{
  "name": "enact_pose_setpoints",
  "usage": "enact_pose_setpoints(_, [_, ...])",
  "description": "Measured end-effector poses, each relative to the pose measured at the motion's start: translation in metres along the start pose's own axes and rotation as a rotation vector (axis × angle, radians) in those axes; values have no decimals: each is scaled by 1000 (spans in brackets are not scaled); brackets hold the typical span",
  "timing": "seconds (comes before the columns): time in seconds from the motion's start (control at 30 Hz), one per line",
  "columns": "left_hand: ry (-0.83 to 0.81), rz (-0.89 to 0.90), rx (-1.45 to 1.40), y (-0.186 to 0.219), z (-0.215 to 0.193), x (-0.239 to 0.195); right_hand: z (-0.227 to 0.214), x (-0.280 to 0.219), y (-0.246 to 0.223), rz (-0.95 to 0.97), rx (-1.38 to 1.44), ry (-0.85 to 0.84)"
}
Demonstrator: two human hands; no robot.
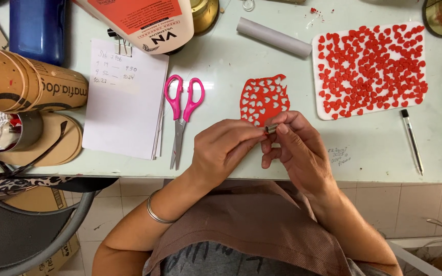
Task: Picking up and manipulating small heart-shaped cutouts on a craft desk
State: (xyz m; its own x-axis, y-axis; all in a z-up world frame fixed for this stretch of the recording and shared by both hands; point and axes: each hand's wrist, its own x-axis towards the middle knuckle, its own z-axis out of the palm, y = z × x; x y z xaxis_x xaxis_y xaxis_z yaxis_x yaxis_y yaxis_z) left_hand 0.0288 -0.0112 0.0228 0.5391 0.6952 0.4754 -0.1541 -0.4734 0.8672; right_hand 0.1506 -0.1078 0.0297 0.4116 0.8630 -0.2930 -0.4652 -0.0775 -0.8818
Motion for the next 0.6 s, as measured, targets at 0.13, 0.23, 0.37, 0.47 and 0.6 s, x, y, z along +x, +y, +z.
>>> enact_pose_setpoints(0.13, [48, 332, 178, 1, 1, -1, -13, 3, 4, 111, 207, -57])
enact_pose_setpoints(0.23, [106, 564, 308, -3, 1, -3, -21, 5, 6, 182, 331, -134])
enact_pose_setpoints(0.37, [144, 702, 399, -6, -3, -6, -18, -6, 4, 194, 242, -176])
enact_pose_setpoints(0.47, [147, 738, 421, -6, -1, -2, -13, -13, 4, 93, 104, -181])
enact_pose_setpoints(0.6, [127, 729, 406, -6, -3, -3, -7, -13, -2, 40, -9, -143])
